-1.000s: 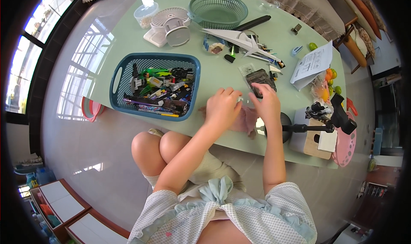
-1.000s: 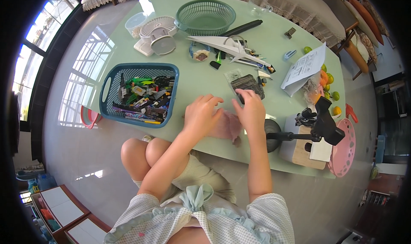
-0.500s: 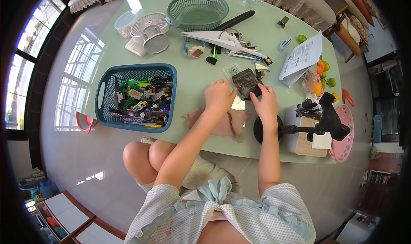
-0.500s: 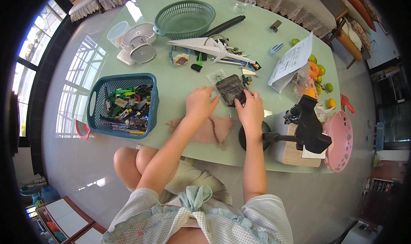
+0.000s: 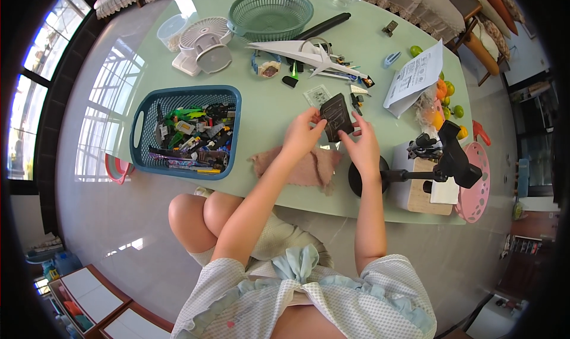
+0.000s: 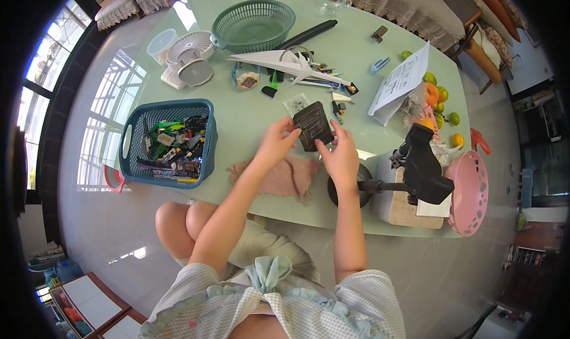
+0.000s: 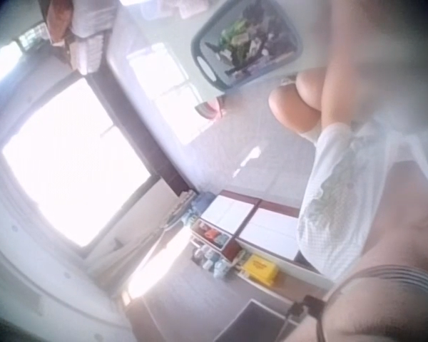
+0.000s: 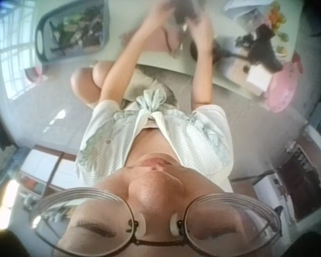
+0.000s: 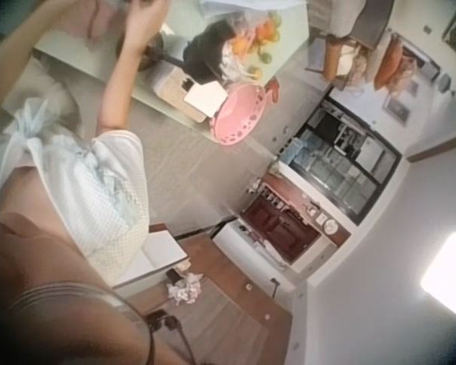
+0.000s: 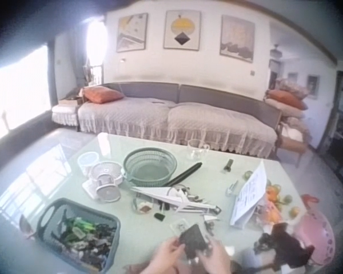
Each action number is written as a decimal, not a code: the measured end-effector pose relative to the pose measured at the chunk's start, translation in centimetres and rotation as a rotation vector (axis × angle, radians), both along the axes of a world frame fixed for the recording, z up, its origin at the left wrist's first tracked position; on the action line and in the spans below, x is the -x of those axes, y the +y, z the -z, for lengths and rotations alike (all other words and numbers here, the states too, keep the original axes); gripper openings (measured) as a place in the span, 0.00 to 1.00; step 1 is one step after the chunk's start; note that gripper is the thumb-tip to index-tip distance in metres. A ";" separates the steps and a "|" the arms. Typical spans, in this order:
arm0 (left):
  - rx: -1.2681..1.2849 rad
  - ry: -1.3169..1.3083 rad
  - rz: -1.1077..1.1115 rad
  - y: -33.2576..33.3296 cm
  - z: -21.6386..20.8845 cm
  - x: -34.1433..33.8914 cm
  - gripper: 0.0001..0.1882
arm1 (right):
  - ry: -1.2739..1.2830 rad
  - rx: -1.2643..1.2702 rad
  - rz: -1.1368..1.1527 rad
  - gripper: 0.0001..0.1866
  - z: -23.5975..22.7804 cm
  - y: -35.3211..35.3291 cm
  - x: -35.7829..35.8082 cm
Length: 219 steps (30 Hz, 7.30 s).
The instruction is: The person assembles plastic building blocks by hand, picking pieces from a basket and connecting them together on a glass table.
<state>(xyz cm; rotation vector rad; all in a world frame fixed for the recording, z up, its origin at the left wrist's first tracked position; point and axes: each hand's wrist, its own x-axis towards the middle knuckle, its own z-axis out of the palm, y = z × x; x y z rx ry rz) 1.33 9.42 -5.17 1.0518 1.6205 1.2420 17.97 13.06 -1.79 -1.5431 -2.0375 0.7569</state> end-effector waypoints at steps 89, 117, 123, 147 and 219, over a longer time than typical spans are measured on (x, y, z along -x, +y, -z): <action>-0.362 0.815 -0.080 -9.6 -6.5 -0.5 0.14 | 0.160 0.031 -0.148 0.16 -1.9 -1.0 2.3; -0.342 1.128 0.019 -1.0 -0.3 -0.5 0.18 | -0.390 0.187 -0.022 0.19 -1.0 8.0 4.4; -0.275 1.171 0.040 -1.1 -0.4 -0.7 0.21 | -0.337 0.273 -0.039 0.19 -0.1 9.0 4.5; -0.259 1.079 -0.028 -2.8 -0.9 -0.6 0.15 | -0.370 -0.150 -0.065 0.11 0.9 6.1 4.7; 0.267 0.902 -0.029 -2.2 -2.4 5.5 0.35 | -0.693 -0.059 -0.853 0.43 -3.8 4.3 10.5</action>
